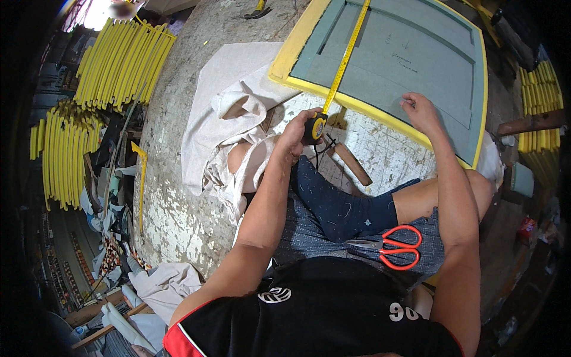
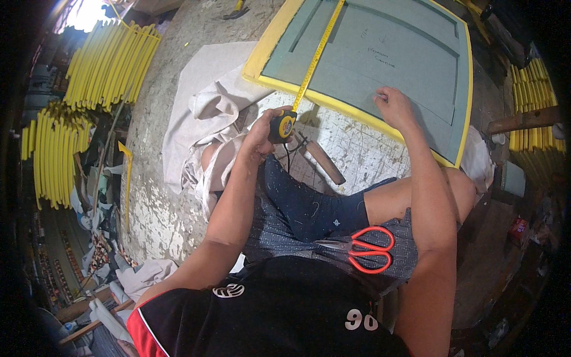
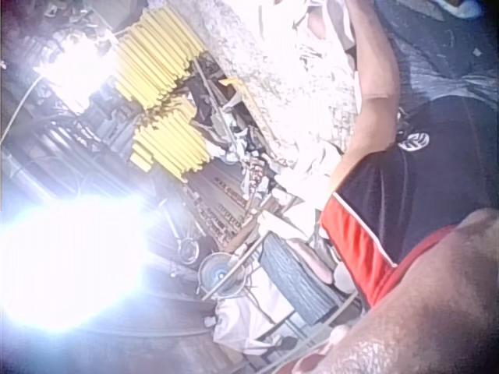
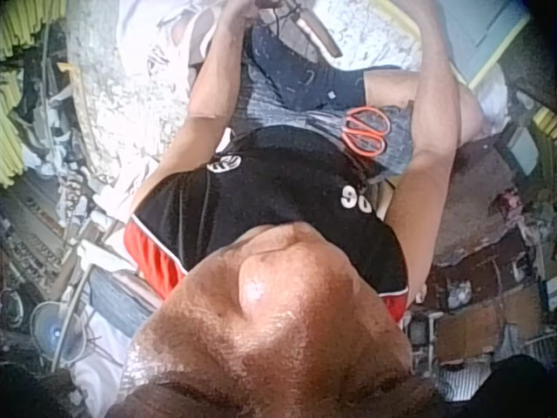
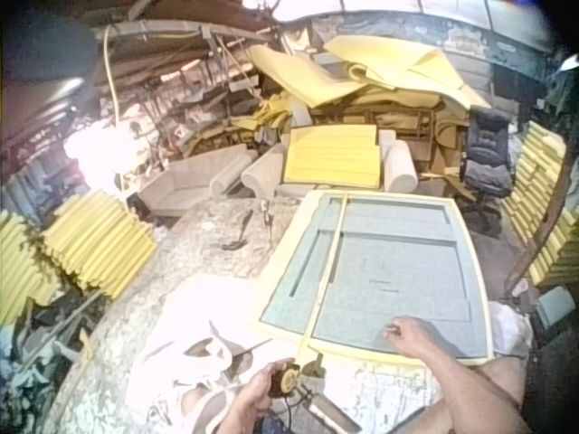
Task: The person measures a rectangular frame and a piece of white fabric using a tape measure. They then use scissors to cut the fabric to size.
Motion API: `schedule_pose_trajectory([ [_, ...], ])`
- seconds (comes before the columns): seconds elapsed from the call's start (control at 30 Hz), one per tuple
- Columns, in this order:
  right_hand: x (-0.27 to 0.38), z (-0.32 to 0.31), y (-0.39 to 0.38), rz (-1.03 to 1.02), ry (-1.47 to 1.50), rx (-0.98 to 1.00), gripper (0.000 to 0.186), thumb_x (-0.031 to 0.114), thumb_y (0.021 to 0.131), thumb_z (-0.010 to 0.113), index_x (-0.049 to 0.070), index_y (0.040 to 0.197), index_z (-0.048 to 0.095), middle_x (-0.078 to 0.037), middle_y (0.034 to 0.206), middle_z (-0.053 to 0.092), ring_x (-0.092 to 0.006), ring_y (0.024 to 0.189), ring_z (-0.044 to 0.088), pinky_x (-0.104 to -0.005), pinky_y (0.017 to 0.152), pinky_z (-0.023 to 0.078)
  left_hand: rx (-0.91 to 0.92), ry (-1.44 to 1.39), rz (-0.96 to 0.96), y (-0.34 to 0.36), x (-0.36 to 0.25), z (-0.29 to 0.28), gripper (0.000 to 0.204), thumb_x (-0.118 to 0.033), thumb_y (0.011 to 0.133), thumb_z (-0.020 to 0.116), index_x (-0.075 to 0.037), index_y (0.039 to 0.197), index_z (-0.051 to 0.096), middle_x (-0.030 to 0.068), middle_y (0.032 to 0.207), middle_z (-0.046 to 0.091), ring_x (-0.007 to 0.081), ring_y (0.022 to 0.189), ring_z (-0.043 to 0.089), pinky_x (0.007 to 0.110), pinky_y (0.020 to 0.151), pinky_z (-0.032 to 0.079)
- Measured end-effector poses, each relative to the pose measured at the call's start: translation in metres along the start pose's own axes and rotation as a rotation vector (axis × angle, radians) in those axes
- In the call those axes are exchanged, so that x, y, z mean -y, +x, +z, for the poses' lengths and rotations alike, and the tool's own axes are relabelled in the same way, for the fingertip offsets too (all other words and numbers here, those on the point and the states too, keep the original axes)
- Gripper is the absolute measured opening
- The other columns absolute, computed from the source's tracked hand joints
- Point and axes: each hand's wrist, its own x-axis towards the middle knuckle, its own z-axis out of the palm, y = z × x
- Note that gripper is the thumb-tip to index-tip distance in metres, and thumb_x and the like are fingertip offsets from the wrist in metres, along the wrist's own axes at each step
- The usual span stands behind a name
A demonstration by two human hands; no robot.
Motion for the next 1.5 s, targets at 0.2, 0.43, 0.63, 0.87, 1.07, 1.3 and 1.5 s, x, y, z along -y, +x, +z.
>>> schedule_pose_trajectory([
  [0.2, -0.0037, 0.0005, 0.0015, -0.019, 0.015, -0.007, 0.038, 0.026, 0.093, 0.061, 0.002, 0.122, 0.064, -0.020, 0.117, 0.066, -0.0327, 0.105, 0.065, -0.0405, 0.092, 0.050, 0.002, 0.014, -0.005, 0.0006, 0.0001, -0.0006, 0.044, -0.032, 0.100, 0.040, -0.007, 0.131, 0.058, 0.0134, 0.120, 0.060, 0.0254, 0.094, 0.059, 0.040, 0.074, 0.056],
  [0.43, -0.0011, 0.0002, 0.0003, -0.018, 0.014, -0.009, 0.038, 0.026, 0.092, 0.061, 0.002, 0.121, 0.065, -0.020, 0.115, 0.066, -0.0332, 0.104, 0.065, -0.0408, 0.091, 0.050, -0.009, 0.019, -0.005, -0.0042, -0.0029, 0.0028, 0.044, -0.032, 0.100, 0.039, -0.008, 0.132, 0.058, 0.0129, 0.121, 0.060, 0.0256, 0.092, 0.059, 0.039, 0.077, 0.055],
  [0.63, -0.0011, 0.0008, 0.0002, -0.012, 0.032, -0.011, 0.037, 0.025, 0.092, 0.062, 0.002, 0.121, 0.065, -0.020, 0.115, 0.066, -0.0330, 0.104, 0.065, -0.0407, 0.091, 0.050, -0.006, 0.024, -0.014, -0.0028, -0.0025, 0.0021, 0.044, -0.031, 0.100, 0.040, -0.008, 0.132, 0.058, 0.0123, 0.121, 0.060, 0.0249, 0.092, 0.059, 0.039, 0.076, 0.055],
  [0.87, -0.0011, 0.0001, 0.0003, -0.006, 0.040, -0.007, 0.037, 0.025, 0.092, 0.062, 0.002, 0.120, 0.065, -0.020, 0.115, 0.067, -0.0326, 0.104, 0.065, -0.0401, 0.091, 0.050, -0.012, 0.020, 0.005, -0.0038, -0.0025, 0.0032, 0.044, -0.032, 0.099, 0.041, -0.007, 0.131, 0.058, 0.0125, 0.119, 0.061, 0.0239, 0.090, 0.060, 0.039, 0.075, 0.055],
  [1.07, -0.0005, 0.0002, 0.0003, -0.018, 0.047, -0.017, 0.037, 0.023, 0.091, 0.064, 0.000, 0.120, 0.065, -0.019, 0.108, 0.068, -0.0272, 0.099, 0.066, -0.0353, 0.087, 0.050, -0.008, 0.005, 0.017, 0.0011, 0.0009, -0.0005, 0.043, -0.031, 0.098, 0.044, -0.006, 0.130, 0.059, 0.0136, 0.112, 0.062, 0.0237, 0.085, 0.061, 0.038, 0.070, 0.056],
  [1.3, 0.0009, 0.0019, -0.0001, 0.003, 0.014, -0.027, 0.036, 0.023, 0.091, 0.063, 0.000, 0.120, 0.065, -0.019, 0.109, 0.068, -0.0274, 0.100, 0.065, -0.0351, 0.087, 0.050, 0.000, -0.007, 0.018, 0.0035, 0.0022, -0.0014, 0.044, -0.031, 0.098, 0.044, -0.005, 0.130, 0.059, 0.0138, 0.108, 0.062, 0.0237, 0.082, 0.061, 0.038, 0.069, 0.057],
  [1.5, -0.0024, 0.0002, 0.0009, -0.021, 0.030, -0.008, 0.036, 0.025, 0.092, 0.062, 0.003, 0.120, 0.065, -0.019, 0.115, 0.067, -0.0330, 0.104, 0.065, -0.0402, 0.090, 0.050, 0.006, -0.011, 0.020, 0.0037, 0.0021, -0.0007, 0.043, -0.031, 0.098, 0.044, -0.006, 0.130, 0.059, 0.0137, 0.110, 0.061, 0.0235, 0.085, 0.061, 0.038, 0.070, 0.057],
])
